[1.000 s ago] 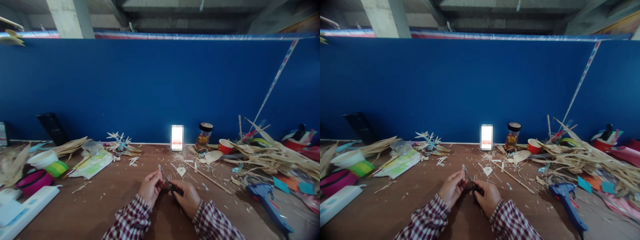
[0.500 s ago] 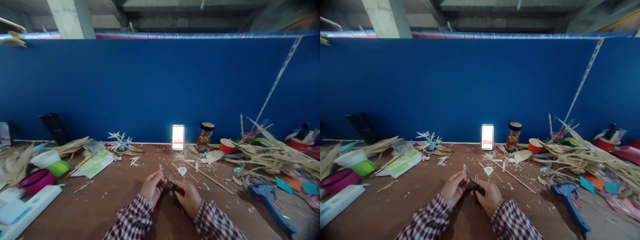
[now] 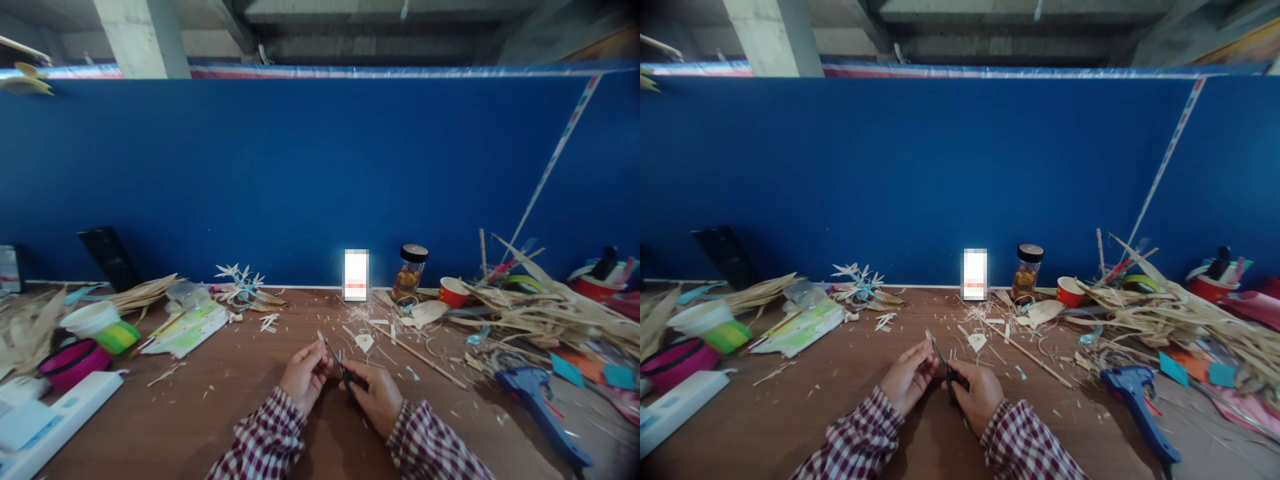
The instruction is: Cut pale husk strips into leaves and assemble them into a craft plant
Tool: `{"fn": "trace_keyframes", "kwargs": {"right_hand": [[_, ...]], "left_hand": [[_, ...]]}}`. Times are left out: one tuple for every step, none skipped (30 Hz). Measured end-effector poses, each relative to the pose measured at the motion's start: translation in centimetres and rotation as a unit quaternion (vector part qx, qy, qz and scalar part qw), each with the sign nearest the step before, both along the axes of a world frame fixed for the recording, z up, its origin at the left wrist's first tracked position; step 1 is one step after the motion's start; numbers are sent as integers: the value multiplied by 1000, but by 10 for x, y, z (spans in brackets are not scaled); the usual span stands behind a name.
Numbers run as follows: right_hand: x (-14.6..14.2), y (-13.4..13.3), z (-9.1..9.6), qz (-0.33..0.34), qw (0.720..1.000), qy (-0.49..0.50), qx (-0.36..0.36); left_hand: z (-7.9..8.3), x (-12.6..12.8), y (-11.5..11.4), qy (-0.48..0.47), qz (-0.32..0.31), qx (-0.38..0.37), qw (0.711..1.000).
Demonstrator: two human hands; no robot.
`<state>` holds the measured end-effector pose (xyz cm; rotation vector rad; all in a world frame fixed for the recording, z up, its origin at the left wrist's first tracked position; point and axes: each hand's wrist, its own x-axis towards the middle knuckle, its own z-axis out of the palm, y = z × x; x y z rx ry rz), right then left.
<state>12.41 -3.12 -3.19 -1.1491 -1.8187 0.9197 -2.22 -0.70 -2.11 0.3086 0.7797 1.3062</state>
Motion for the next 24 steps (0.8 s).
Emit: {"fn": "trace_keyframes", "kwargs": {"right_hand": [[0,1,-1,-2,1000,6,-6],[0,1,-3,-8,1000,15,-13],[1,2,-4,-16,999,26,-21],[1,3,-5,-24,999,35,-29],[1,4,-5,-31,998,44,-35],[2,4,-5,-36,997,52,-39],[2,5,-5,-38,997,57,-42],[2,5,-5,-40,997,59,-44],[2,5,-4,-42,996,59,-45],[2,5,-4,-47,996,57,-47],[2,5,-4,-50,996,54,-50],[2,6,-4,-53,996,51,-52],[2,6,-4,-53,996,50,-53],[2,5,-4,-50,996,51,-54],[1,5,-4,-46,996,54,-54],[1,5,-5,-43,996,57,-53],[1,5,-5,-41,996,60,-54],[0,4,-4,-39,996,62,-55],[0,4,-4,-39,996,61,-58],[0,4,-3,-42,996,58,-60],[0,4,-3,-47,996,53,-58],[0,4,-2,-52,996,45,-55],[0,4,-2,-57,996,38,-50],[0,4,-2,-60,997,34,-44]], "left_hand": [[0,0,0,2,3,-2,1000],[1,0,0,5,4,-3,1000],[1,0,0,10,4,-4,1000],[2,0,0,17,4,-8,1000],[2,0,-1,26,3,-12,1000],[3,0,-1,35,1,-16,999],[3,0,-1,45,-2,-18,999],[4,0,-2,54,-5,-18,998],[4,-1,-2,64,-8,-13,998],[5,-1,-3,72,-14,-4,997],[5,-1,-3,80,-20,6,997],[6,-1,-3,85,-24,17,996],[6,-1,-4,88,-27,26,995],[6,-1,-4,88,-28,32,995],[6,-2,-4,87,-26,36,995],[5,-2,-4,86,-25,37,995],[5,-2,-3,86,-25,40,995],[5,-2,-3,86,-27,41,995],[5,-2,-3,85,-29,42,995],[5,-2,-2,83,-30,40,995],[5,-2,-2,78,-29,37,996],[5,-2,-2,72,-27,32,997],[5,-3,-1,66,-24,27,997],[4,-3,-1,61,-22,23,998]]}}
